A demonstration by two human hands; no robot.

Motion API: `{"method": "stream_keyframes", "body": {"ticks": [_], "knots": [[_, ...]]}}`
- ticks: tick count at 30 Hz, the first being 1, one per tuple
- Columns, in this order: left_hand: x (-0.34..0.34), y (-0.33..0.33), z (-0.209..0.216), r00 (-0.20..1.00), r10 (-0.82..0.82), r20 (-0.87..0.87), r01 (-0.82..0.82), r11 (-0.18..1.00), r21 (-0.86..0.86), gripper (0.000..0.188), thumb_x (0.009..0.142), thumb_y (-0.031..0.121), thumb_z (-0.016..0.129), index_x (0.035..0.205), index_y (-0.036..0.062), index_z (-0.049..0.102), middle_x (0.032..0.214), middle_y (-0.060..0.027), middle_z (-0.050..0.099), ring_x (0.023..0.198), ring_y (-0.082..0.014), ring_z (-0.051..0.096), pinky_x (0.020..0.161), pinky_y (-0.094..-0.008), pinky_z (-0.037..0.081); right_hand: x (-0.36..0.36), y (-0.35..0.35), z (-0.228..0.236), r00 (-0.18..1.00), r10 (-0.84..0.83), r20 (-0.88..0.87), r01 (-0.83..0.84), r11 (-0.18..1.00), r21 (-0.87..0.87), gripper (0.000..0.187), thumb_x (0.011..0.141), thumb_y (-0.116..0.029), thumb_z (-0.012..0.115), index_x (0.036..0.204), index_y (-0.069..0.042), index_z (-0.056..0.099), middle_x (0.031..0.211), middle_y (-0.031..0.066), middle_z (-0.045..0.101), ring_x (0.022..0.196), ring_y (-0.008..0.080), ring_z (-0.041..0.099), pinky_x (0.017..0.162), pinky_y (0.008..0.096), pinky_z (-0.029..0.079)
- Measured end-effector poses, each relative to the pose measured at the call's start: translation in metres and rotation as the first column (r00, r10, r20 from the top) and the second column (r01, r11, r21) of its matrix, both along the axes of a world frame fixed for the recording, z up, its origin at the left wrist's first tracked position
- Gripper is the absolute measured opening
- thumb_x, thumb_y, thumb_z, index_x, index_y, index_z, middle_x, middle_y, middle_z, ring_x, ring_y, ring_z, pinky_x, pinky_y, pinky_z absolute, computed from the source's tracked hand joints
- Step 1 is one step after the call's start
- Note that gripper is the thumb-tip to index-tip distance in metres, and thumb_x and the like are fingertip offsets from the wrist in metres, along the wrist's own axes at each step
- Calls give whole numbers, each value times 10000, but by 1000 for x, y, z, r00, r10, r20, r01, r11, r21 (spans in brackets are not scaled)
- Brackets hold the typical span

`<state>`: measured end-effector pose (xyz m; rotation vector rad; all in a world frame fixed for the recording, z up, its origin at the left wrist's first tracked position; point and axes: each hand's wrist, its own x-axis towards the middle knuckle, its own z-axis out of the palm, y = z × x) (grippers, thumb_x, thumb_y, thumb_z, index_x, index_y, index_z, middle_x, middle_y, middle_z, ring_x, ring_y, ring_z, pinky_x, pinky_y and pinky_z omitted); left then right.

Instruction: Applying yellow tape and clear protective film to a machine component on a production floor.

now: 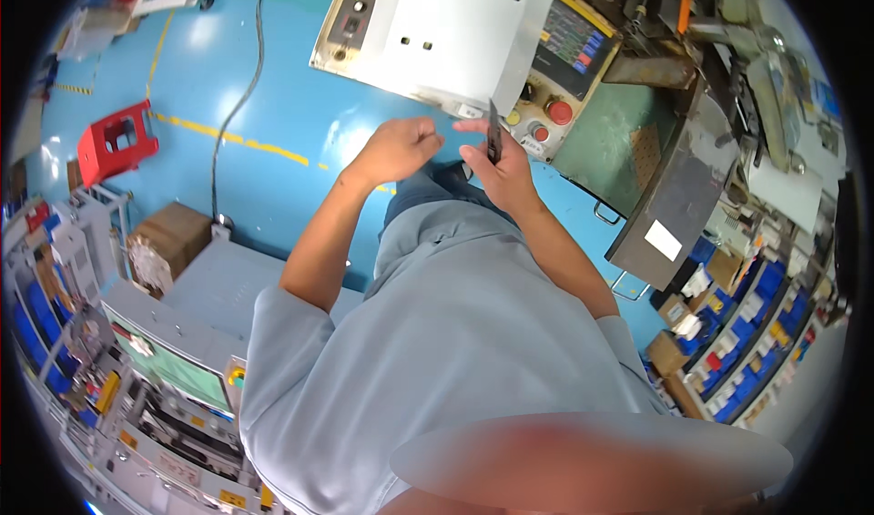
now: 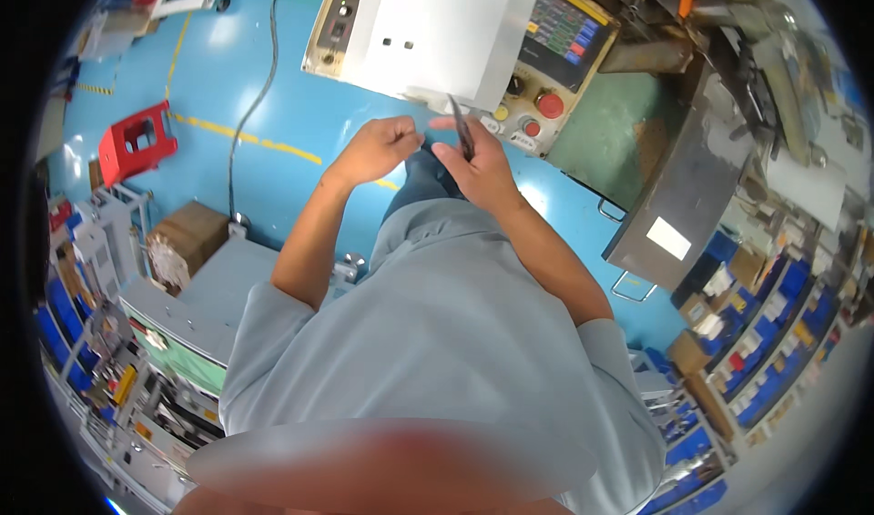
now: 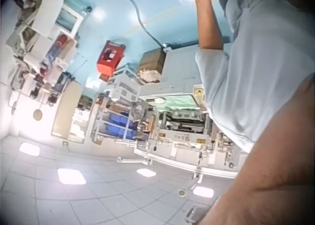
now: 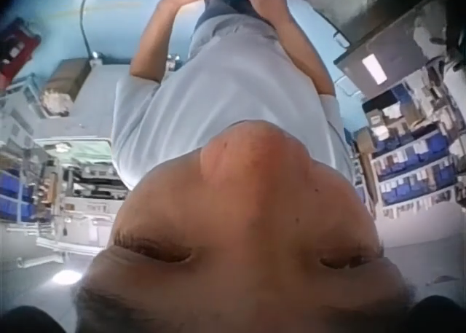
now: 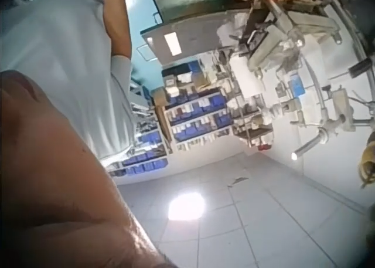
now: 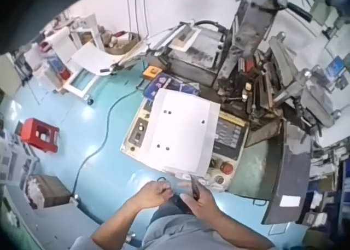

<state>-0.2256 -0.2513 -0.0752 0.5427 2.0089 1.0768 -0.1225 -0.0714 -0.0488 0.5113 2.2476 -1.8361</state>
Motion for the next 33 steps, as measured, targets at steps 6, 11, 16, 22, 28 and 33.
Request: {"method": "stream_keyframes", "body": {"ticks": [6,11,16,22,28,33], "knots": [[-15,19,70,940,-290,-180,306,950,62,164,860,191,583,821,32,591,663,-156,581,643,-346,577,566,-423,428,-42,9,15,958,178,-224,-229,947,-226,364,919,-236,597,1227,-43,570,1028,55,654,910,119,604,819,274,478],[-27,29,109,846,-499,-186,515,856,46,114,857,188,603,876,75,593,624,-136,562,595,-331,561,553,-431,412,-34,32,29,957,253,-144,-286,905,-314,342,910,-268,615,1166,-41,609,1019,54,663,931,125,603,843,298,476],[-32,54,133,783,-554,-282,598,795,100,182,849,191,605,756,40,566,591,-153,552,591,-370,562,549,-458,414,-11,56,61,946,279,-164,-301,945,-128,276,856,-150,666,1097,-27,615,857,18,630,776,72,548,679,247,452],[-27,106,151,591,-729,-344,769,638,-31,201,836,187,619,738,26,549,661,-164,599,662,-373,592,584,-462,434,48,80,89,997,-4,-78,2,1000,-23,134,816,-110,701,893,-15,646,789,54,600,707,125,574,627,296,449],[10,181,169,413,-777,-475,838,529,-136,184,863,186,596,773,26,579,668,-151,600,695,-361,591,623,-458,433,122,113,111,935,-200,-292,307,869,388,102,789,-70,696,841,-2,642,750,100,577,673,243,593,593,319,459],[57,249,169,465,-686,-559,849,525,62,170,852,197,618,800,37,599,686,-136,602,668,-339,586,597,-426,430,187,157,121,861,-457,-225,507,808,298,80,804,-31,685,828,9,621,730,62,555,621,127,547,550,277,417]]}}
